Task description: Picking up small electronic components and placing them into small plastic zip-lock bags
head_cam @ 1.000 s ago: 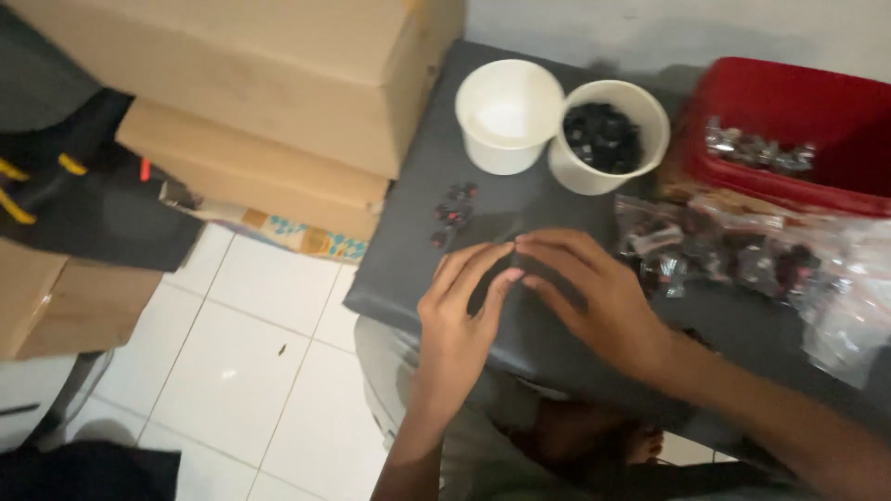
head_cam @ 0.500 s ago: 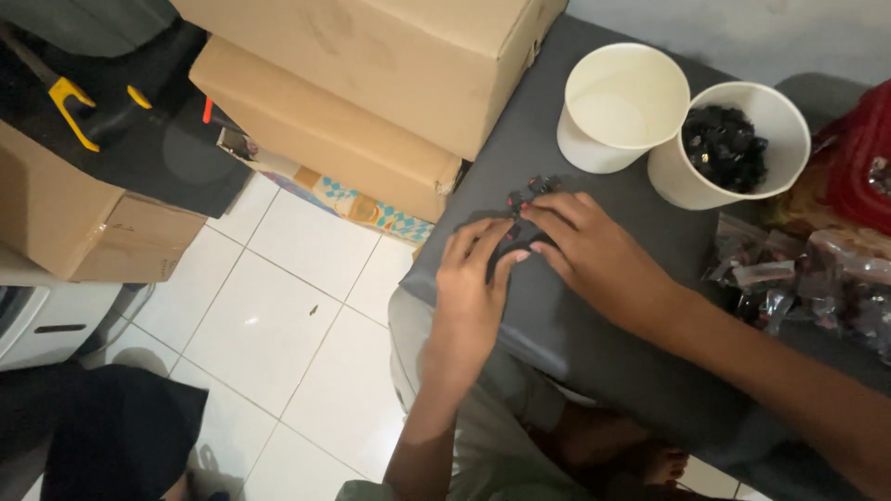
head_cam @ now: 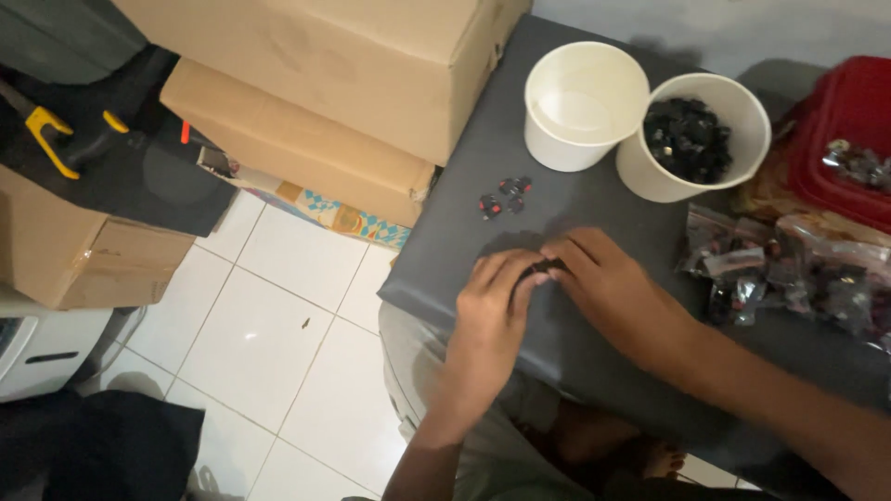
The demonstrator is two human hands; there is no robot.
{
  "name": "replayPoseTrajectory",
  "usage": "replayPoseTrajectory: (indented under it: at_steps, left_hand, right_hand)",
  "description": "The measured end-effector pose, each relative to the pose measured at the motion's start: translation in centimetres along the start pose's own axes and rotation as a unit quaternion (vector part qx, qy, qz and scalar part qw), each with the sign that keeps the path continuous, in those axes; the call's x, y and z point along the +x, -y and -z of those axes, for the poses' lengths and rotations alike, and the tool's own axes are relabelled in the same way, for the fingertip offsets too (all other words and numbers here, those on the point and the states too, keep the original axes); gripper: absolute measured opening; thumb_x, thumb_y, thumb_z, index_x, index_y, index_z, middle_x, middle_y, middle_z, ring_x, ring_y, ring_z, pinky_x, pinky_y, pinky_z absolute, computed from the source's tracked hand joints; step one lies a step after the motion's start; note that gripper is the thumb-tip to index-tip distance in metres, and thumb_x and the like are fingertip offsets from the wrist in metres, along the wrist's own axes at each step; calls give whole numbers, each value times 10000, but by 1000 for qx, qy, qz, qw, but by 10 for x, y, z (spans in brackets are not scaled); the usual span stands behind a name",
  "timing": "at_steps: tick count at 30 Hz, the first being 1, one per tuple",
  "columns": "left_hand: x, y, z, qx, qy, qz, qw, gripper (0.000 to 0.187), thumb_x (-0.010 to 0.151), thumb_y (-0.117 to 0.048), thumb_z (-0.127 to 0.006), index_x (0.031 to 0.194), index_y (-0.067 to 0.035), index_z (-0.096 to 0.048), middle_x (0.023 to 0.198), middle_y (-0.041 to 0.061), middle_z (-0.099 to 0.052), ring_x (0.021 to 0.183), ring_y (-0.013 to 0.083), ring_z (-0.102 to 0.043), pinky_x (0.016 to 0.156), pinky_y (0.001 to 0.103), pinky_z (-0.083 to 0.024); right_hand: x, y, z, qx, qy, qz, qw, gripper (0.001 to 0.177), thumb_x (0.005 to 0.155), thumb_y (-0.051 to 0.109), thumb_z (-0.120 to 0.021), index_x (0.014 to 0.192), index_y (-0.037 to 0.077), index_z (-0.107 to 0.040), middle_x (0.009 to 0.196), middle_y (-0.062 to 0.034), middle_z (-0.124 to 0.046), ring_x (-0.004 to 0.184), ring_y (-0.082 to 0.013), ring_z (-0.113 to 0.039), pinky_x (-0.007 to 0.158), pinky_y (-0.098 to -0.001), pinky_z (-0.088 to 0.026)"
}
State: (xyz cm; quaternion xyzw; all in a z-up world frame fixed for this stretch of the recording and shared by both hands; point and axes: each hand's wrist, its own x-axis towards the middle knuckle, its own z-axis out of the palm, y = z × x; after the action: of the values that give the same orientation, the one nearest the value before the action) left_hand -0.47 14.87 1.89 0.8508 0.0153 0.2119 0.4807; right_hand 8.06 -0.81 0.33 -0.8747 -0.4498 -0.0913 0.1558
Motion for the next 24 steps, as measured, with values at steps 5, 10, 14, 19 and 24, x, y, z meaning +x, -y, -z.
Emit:
replayPoseTrajectory:
  at_steps: [5, 10, 14, 19, 24]
  left_hand:
    - [-14, -31, -26, -60, 44, -40, 996, 152, 991, -39, -674, 1141, -28, -695, 1075, 105, -695, 1031, 285, -706, 927, 368, -581]
    - [-25, -60, -54, -144, 107, -69, 981, 145, 1008, 5, -643, 1151, 8, -665, 1104, 136, -664, 1023, 270, -688, 962, 370, -574]
    - [-41, -66, -90, -135, 121, -109, 977, 145, 1002, -58, -679, 1140, -15, -676, 1107, 111, -679, 1021, 263, -685, 946, 374, -563]
    - [-51, -71, -119, -125, 201, -144, 961, 161, 1023, -92, -636, 1153, -13, -690, 1088, 104, -673, 1041, 283, -618, 948, 392, -515]
    - [-58, -74, -130, -94, 216, -148, 961, 181, 1025, -158, -637, 1143, -27, -678, 1101, 98, -674, 1060, 290, -603, 947, 407, -523]
  right_hand:
    - [-53, -3, 54, 56, -7, -21, 998, 251, 1004, 134, -638, 1236, 40, -619, 1121, -133, -632, 1064, -289, -669, 917, -398, -566]
    - [-109, -10, 82, 127, -30, -65, 989, 269, 1011, 116, -584, 1255, 4, -604, 1204, -162, -627, 1114, -303, -639, 972, -434, -541]
    - [-154, -18, 90, 96, -43, -119, 987, 304, 981, 101, -617, 1275, 22, -618, 1231, -150, -639, 1148, -301, -648, 1011, -435, -532]
    - [-194, -21, 91, 102, -62, -193, 974, 264, 973, 120, -640, 1231, 65, -655, 1207, -103, -668, 1112, -254, -670, 956, -392, -542]
    - [-203, -18, 99, 167, -73, -200, 963, 253, 1010, 124, -586, 1247, 61, -647, 1228, -97, -653, 1135, -253, -650, 962, -394, -521]
